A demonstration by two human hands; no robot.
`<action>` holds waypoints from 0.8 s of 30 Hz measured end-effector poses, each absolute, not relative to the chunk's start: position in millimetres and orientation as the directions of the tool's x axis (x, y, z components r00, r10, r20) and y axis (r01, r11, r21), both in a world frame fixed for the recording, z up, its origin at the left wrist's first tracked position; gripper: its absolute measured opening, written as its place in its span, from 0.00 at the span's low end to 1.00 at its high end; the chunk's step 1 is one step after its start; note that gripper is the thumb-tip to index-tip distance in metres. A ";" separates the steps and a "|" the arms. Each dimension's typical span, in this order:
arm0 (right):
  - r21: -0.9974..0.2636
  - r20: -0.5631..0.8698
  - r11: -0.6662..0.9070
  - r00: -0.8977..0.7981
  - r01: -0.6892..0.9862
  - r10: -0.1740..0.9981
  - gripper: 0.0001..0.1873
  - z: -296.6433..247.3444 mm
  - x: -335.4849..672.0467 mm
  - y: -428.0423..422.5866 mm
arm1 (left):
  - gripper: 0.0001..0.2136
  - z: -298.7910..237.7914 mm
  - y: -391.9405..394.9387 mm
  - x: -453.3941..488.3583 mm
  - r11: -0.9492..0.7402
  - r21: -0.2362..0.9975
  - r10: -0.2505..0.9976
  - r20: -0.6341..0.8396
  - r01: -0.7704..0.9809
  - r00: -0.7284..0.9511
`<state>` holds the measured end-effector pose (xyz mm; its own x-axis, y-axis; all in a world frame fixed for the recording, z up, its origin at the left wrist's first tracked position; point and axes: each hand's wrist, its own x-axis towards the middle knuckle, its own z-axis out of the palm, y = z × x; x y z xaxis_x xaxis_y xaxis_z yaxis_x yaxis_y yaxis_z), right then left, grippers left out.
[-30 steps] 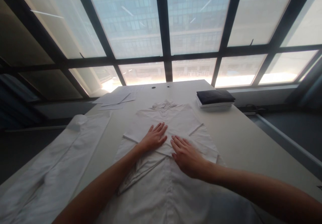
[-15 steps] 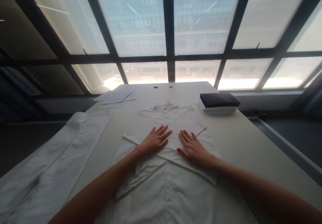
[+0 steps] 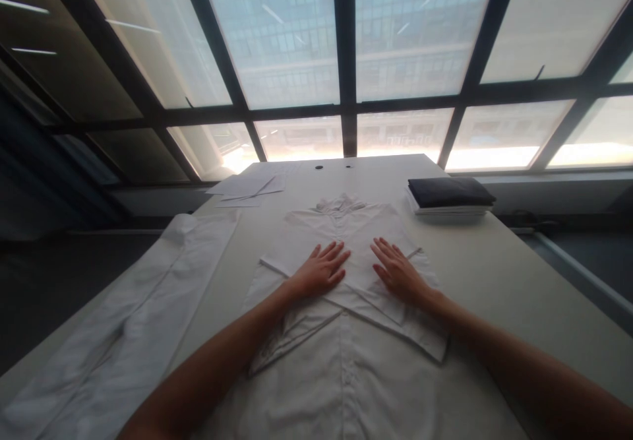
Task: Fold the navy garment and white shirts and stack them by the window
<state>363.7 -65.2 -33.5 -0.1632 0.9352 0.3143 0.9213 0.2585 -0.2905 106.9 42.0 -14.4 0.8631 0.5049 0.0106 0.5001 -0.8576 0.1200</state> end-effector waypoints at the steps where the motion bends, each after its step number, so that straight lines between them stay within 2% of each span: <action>1: -0.293 0.281 0.340 -0.260 0.894 0.924 0.31 -34.9 357.7 -67.3 | 0.28 -14.0 38.3 107.3 -0.875 0.132 0.472 0.009 0.466 0.882; 4: -0.295 0.204 0.460 -0.415 0.838 0.887 0.34 -39.3 349.0 -71.7 | 0.30 -13.8 29.7 109.4 -0.916 0.174 0.367 -0.004 0.362 0.930; 7: -0.283 0.176 0.456 -0.422 0.843 0.889 0.33 -41.7 351.2 -72.3 | 0.30 -14.8 35.6 108.9 -0.911 0.196 0.364 -0.027 0.362 0.931; 9: -0.275 0.166 0.453 -0.422 0.848 0.891 0.32 -41.9 353.7 -71.7 | 0.31 -15.4 50.9 103.4 -0.881 0.184 0.434 -0.049 0.435 0.899; 11: -0.274 0.163 0.451 -0.421 0.849 0.892 0.32 -41.9 355.1 -71.2 | 0.31 -15.9 73.0 92.0 -0.812 0.145 0.562 -0.066 0.565 0.824; 14: -0.284 0.163 0.452 -0.422 0.846 0.892 0.32 -41.8 355.4 -70.9 | 0.31 -16.4 108.8 66.5 -0.635 0.076 0.764 -0.086 0.769 0.639; 16: -0.287 0.161 0.454 -0.425 0.843 0.891 0.32 -41.5 355.2 -71.1 | 0.31 -17.1 127.7 49.1 -0.517 0.038 0.851 -0.085 0.855 0.518; 19: -0.286 0.154 0.454 -0.427 0.844 0.891 0.31 -40.4 355.1 -71.7 | 0.31 -20.0 143.2 32.4 -0.426 0.009 0.902 -0.067 0.905 0.426; 24: -0.303 0.154 0.445 -0.418 0.843 0.896 0.31 -37.8 354.3 -72.7 | 0.32 -24.6 147.3 29.8 -0.406 -0.008 0.912 -0.070 0.914 0.405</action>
